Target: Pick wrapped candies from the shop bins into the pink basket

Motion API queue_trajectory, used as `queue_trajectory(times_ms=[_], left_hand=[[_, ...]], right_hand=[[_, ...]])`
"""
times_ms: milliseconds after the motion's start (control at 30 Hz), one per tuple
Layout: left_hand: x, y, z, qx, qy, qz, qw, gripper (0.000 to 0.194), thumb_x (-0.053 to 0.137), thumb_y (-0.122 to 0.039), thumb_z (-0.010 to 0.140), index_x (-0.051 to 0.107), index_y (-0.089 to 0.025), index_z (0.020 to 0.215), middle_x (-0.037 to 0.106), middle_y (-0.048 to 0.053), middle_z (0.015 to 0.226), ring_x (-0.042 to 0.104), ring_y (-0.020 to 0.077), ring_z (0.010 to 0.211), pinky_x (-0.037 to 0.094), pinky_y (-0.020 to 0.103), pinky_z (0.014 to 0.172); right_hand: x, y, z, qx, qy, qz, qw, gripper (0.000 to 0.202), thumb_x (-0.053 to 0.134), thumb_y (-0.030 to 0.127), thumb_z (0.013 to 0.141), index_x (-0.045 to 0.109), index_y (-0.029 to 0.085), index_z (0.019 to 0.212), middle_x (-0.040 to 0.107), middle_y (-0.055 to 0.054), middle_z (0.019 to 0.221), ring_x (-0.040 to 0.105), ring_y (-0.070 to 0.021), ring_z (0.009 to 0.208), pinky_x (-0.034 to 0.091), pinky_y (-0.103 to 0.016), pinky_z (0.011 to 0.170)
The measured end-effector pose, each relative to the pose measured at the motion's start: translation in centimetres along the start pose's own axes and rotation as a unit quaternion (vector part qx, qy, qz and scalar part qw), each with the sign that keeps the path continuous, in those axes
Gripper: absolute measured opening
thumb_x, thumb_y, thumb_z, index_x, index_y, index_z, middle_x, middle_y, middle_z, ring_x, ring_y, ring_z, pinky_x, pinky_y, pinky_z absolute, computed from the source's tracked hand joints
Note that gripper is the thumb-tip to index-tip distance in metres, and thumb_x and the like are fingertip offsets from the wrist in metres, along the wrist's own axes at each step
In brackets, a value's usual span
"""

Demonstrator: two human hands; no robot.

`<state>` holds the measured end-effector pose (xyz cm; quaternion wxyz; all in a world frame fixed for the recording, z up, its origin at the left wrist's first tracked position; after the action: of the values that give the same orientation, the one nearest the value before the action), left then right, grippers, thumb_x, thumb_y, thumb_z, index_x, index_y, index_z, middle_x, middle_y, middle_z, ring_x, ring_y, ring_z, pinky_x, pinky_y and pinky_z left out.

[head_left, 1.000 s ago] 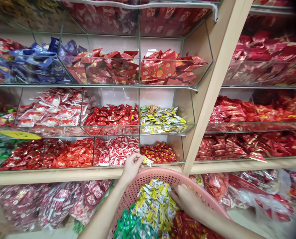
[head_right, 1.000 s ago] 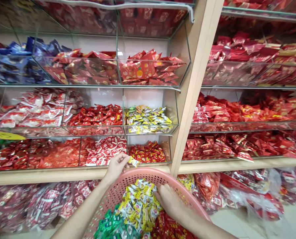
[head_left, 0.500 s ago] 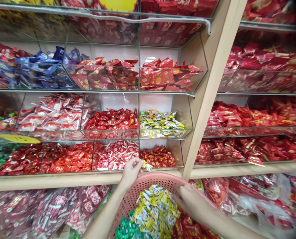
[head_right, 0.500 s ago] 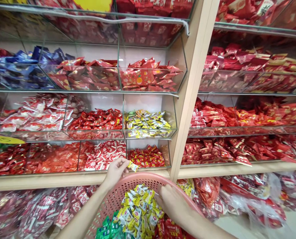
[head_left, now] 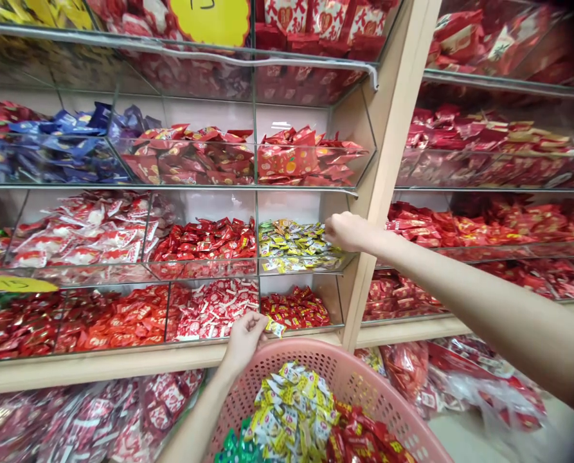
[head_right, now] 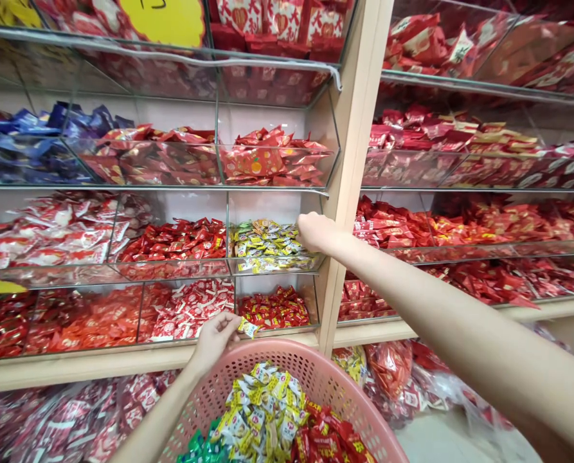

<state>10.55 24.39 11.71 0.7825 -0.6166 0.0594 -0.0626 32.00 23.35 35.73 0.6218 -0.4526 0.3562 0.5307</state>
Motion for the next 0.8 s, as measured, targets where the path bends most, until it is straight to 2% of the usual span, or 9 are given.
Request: queue_trajectory(times_ms=[100, 167, 333, 467, 567, 667, 800], left_hand=[[0.0, 0.0, 0.0, 0.001, 0.001, -0.004, 1.000, 0.034, 0.065, -0.048, 0.069, 0.056, -0.015, 0.071, 0.054, -0.004, 0.046, 0.042, 0.0074, 0.036, 0.032, 0.017, 0.036], [0.0, 0.1, 0.0, 0.003, 0.002, -0.007, 1.000, 0.034, 0.065, -0.048, 0.070, 0.056, -0.015, 0.071, 0.054, -0.004, 0.046, 0.042, 0.0073, 0.035, 0.032, 0.017, 0.036], [-0.1, 0.2, 0.1, 0.005, 0.004, -0.002, 1.000, 0.033, 0.064, -0.047, 0.071, 0.056, -0.015, 0.072, 0.054, -0.003, 0.047, 0.042, 0.0073, 0.036, 0.033, 0.017, 0.037], [0.0, 0.3, 0.2, 0.006, 0.004, -0.001, 1.000, 0.033, 0.064, -0.047, 0.072, 0.056, -0.015, 0.071, 0.054, -0.003, 0.047, 0.043, 0.0073, 0.036, 0.033, 0.017, 0.037], [0.0, 0.3, 0.2, 0.005, 0.004, -0.007, 1.000, 0.033, 0.065, -0.048, 0.071, 0.056, -0.016, 0.071, 0.054, -0.003, 0.046, 0.043, 0.0072, 0.035, 0.033, 0.017, 0.037], [0.0, 0.2, 0.1, 0.007, 0.004, -0.010, 1.000, 0.033, 0.065, -0.047, 0.070, 0.057, -0.015, 0.071, 0.054, -0.004, 0.046, 0.042, 0.0070, 0.036, 0.034, 0.017, 0.036], [0.0, -0.2, -0.1, 0.004, -0.004, -0.003, 1.000, 0.032, 0.065, -0.047, 0.069, 0.057, -0.015, 0.070, 0.054, -0.003, 0.047, 0.045, 0.0082, 0.038, 0.035, 0.017, 0.036]], right_hand=[[1.0, 0.3, 0.7, 0.031, 0.079, -0.009, 0.996, 0.041, 0.065, 0.037, 0.073, 0.065, 0.008, 0.102, 0.065, -0.018, 0.099, 0.063, -0.0276, 0.091, 0.049, -0.033, 0.071], [1.0, 0.6, 0.8, 0.037, 0.100, -0.011, 0.994, 0.047, 0.070, 0.038, 0.068, 0.065, 0.008, 0.103, 0.065, -0.017, 0.100, 0.063, -0.0270, 0.092, 0.049, -0.033, 0.072], [0.0, 0.2, 0.9, 0.046, 0.085, -0.021, 0.995, 0.046, 0.069, 0.037, 0.069, 0.066, 0.007, 0.103, 0.066, -0.018, 0.100, 0.064, -0.0278, 0.092, 0.050, -0.033, 0.072], [0.3, 0.1, 0.6, 0.016, 0.110, -0.033, 0.993, 0.028, 0.063, 0.018, 0.071, 0.069, 0.008, 0.097, 0.068, -0.016, 0.095, 0.065, -0.0249, 0.087, 0.050, -0.029, 0.068], [0.6, 0.2, 0.3, 0.002, 0.109, -0.051, 0.993, 0.029, 0.062, 0.009, 0.068, 0.070, 0.010, 0.096, 0.068, -0.014, 0.096, 0.065, -0.0247, 0.087, 0.050, -0.029, 0.069], [0.9, 0.3, 0.1, -0.002, 0.090, -0.072, 0.993, 0.030, 0.061, 0.008, 0.068, 0.069, 0.012, 0.096, 0.067, -0.014, 0.098, 0.065, -0.0265, 0.091, 0.050, -0.031, 0.071], [1.3, 0.4, 0.0, -0.010, 0.058, -0.070, 0.996, 0.027, 0.053, 0.009, 0.075, 0.068, 0.012, 0.099, 0.067, -0.017, 0.098, 0.064, -0.0285, 0.095, 0.050, -0.034, 0.073]])
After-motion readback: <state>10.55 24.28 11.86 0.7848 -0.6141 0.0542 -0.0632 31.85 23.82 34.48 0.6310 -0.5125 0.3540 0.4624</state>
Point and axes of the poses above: each hand's wrist, its own z-axis towards the middle knuckle, its own x-axis out of the palm, y = z × x, the point moved 7 cm from there along z, towards the middle knuckle
